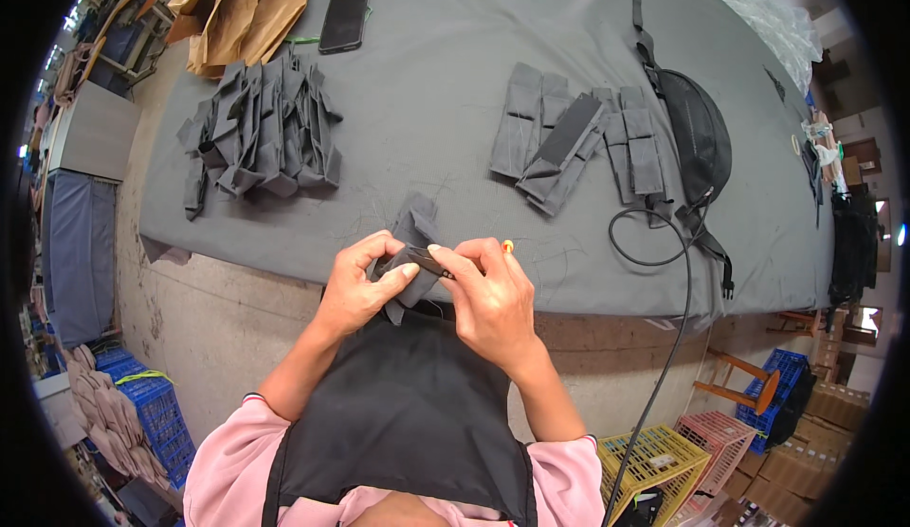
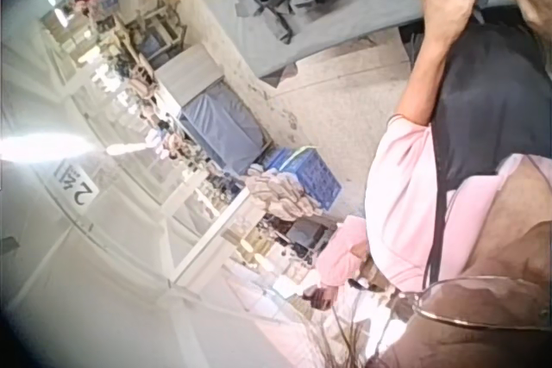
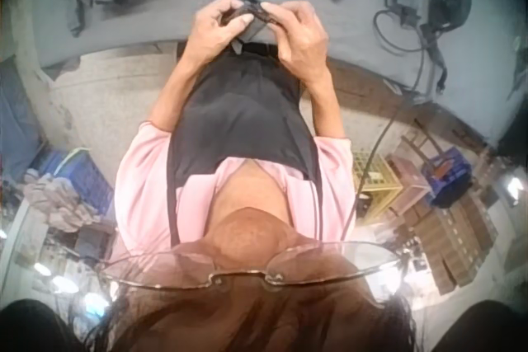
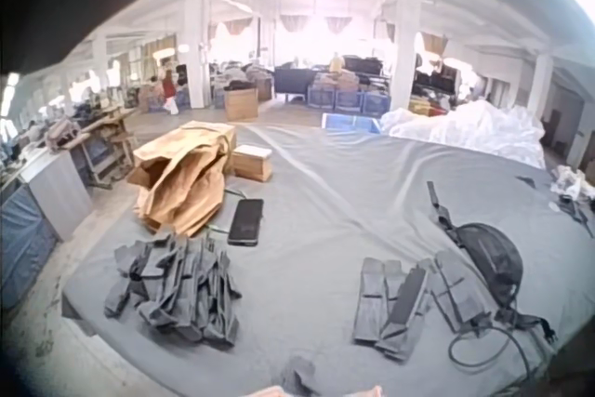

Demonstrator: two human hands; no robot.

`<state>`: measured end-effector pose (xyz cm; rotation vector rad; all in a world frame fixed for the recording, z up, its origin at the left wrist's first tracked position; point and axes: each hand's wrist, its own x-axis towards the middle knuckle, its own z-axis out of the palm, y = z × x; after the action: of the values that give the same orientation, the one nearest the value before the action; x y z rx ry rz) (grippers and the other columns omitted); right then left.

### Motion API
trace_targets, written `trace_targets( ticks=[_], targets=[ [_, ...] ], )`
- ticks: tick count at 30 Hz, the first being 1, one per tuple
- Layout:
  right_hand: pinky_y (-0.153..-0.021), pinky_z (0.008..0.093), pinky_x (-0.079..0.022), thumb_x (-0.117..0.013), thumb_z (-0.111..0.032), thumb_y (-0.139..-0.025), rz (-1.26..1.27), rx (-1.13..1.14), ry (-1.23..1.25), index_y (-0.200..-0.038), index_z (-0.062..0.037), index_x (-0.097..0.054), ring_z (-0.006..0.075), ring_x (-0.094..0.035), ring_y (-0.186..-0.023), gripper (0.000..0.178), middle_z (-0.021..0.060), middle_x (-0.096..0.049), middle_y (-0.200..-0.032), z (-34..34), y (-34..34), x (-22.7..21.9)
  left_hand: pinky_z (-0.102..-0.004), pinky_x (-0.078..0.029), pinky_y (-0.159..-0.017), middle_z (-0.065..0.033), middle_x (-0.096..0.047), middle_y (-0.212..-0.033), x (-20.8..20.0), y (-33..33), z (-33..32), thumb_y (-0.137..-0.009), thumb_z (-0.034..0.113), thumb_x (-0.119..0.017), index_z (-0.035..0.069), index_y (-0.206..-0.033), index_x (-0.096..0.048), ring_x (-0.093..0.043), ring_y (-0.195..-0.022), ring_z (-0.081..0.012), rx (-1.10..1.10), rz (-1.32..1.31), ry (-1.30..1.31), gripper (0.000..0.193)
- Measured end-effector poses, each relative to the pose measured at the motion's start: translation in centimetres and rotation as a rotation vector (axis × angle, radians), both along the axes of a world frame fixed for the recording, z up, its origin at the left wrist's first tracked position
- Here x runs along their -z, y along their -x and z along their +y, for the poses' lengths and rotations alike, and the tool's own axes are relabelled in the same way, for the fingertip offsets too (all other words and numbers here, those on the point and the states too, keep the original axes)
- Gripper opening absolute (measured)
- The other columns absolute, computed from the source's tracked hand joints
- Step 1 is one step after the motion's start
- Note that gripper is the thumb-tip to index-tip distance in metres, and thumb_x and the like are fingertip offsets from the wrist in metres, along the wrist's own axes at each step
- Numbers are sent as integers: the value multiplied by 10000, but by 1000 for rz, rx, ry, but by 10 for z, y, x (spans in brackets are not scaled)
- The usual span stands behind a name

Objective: The person uses a pair of scissors to trim the edges of multiple gray fabric strips. They hold each strip with one hand and carefully cut along the edges with the other, occasionally folding the fabric to access different sides. The trimmed pieces are placed on a table alongside other similar fabric items.

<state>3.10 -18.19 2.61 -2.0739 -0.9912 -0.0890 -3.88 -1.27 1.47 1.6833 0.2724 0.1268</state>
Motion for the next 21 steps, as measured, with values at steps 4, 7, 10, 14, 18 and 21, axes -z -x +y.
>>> trace_targets(
  ticks=[4,7,10,14,18,21],
  targets=[
    [-603,334,-436,-686,18,-687,9,-109,23,-1065,-88,-626,211,-542,-660,398,61,-558,-862,-7,-9,-1,-245,-357,-611,-14,-504,-720,1,1,3,-779,95,-671,-14,-825,-617,-445,-673,-90,57,-13,-18,131],
    [-606,330,-440,-683,17,-693,10,-149,31,-1061,-91,-631,211,-539,-662,387,54,-561,-861,-9,-13,-3,-251,-386,-602,-27,-543,-733,2,2,4,-779,109,-670,-18,-844,-628,-477,-664,-95,83,4,3,149],
    [-599,323,-433,-683,9,-698,12,-154,48,-1060,-94,-636,208,-539,-661,380,45,-565,-866,-13,-15,-4,-244,-392,-612,-18,-545,-742,-1,2,5,-784,116,-667,-19,-843,-628,-479,-675,-83,97,42,44,152],
    [-593,320,-427,-681,9,-700,4,-174,53,-1075,-98,-638,207,-539,-661,392,39,-572,-866,-17,-17,-4,-242,-396,-620,-7,-544,-752,-4,1,5,-787,127,-667,-19,-831,-626,-480,-686,-74,137,89,63,158],
    [-585,318,-420,-674,12,-703,8,-189,26,-1081,-99,-640,201,-542,-652,396,36,-575,-862,-16,-19,-2,-245,-397,-625,1,-539,-753,-2,1,5,-785,137,-666,-14,-817,-625,-479,-690,-73,160,77,74,160],
    [-575,315,-414,-669,17,-703,14,-183,-7,-1078,-98,-641,195,-542,-642,393,34,-577,-857,-16,-18,2,-246,-397,-626,1,-536,-750,-2,1,5,-785,139,-664,-13,-815,-627,-477,-690,-74,173,88,74,159]
  ],
)
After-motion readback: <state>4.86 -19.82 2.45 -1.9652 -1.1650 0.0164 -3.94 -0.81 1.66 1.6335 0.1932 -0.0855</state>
